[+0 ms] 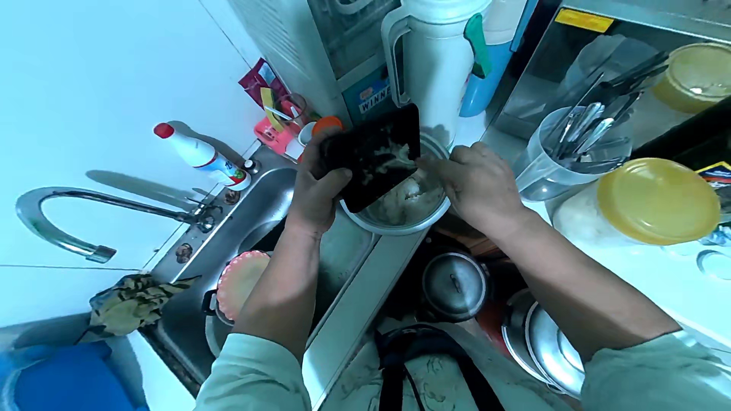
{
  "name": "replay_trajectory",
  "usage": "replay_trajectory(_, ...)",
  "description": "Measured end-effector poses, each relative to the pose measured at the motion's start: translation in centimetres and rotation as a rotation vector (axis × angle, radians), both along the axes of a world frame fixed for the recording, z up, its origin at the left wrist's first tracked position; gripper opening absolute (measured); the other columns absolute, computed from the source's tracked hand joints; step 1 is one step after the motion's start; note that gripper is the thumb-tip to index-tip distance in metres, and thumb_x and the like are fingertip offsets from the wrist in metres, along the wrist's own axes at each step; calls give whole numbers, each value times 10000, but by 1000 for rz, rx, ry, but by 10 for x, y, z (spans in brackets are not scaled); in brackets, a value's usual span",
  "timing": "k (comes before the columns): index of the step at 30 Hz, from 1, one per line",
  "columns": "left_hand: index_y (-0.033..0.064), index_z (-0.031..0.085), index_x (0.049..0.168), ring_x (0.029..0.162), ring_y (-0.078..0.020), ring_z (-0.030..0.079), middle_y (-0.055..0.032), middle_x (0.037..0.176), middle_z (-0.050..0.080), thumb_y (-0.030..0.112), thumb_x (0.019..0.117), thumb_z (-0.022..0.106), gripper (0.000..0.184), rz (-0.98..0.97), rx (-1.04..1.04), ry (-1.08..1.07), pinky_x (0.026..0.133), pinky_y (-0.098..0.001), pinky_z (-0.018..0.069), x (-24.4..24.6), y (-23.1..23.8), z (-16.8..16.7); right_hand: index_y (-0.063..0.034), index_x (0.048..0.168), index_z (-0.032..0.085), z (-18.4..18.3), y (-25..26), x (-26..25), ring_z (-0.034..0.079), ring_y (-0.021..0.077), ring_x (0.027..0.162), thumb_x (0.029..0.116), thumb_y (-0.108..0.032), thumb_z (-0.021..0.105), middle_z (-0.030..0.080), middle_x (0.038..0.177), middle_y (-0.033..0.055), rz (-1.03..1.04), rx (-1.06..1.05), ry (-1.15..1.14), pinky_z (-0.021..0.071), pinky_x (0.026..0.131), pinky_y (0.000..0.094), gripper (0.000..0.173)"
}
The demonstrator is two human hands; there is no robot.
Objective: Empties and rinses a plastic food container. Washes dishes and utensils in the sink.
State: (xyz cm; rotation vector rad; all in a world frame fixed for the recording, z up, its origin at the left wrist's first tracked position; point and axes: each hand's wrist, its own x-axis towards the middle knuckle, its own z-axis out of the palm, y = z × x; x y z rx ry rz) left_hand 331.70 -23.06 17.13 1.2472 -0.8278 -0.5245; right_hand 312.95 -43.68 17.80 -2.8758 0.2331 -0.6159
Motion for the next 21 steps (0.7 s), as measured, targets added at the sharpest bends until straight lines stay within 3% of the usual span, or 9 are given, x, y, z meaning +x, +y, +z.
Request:
replay_trajectory(4,72,392,1473,1141,-170,646,-59,1300,621,62,853,633,665,23,34,-60,958,-378,576,-7,-3,5,-305,1294,709,1,2,0,629,365,892,1014,-77,535,658,939,149,49,-48,-33,520,742,485,401)
replay_trajectory(6,57,392,1468,1147,-177,644,-75,1304,618,44,853,620,656,29,40,-100,966,-379,572,-7,-1,8,-273,1268,717,-4,-5,-6,636,398,982,982,-59,557,667,990,168,-9,-44,69,532,810,532,392)
replay_trajectory(10,53,409,1469,1140,-179,653,-89,1306,622,39,845,646,667,66,91,-163,947,-376,586,-14,0,11,-238,1330,689,14,-3,-10,659,425,939,1024,-90,539,674,950,202,-181,-40,-7,542,734,545,371)
replay_trajectory(15,29,404,1473,1163,-185,640,-108,1315,611,5,835,646,683,128,71,-178,958,-364,581,-28,-8,15,-220,1381,652,15,11,4,663,452,990,1017,-82,529,677,1049,235,-276,-13,83,551,749,580,408)
replay_trajectory(18,18,404,1460,1144,-176,645,-101,1298,615,-6,839,633,663,129,37,-182,950,-357,581,-28,-6,15,-189,1339,674,3,17,-2,666,452,972,988,-49,558,672,1014,234,-230,-66,118,550,729,569,395)
replay_trajectory(21,22,412,1458,1147,-183,645,-103,1293,618,11,839,649,662,129,42,-176,958,-365,579,-26,-2,13,-213,1320,691,12,17,-10,668,428,918,1013,-82,539,670,951,209,-233,-96,38,542,687,544,366)
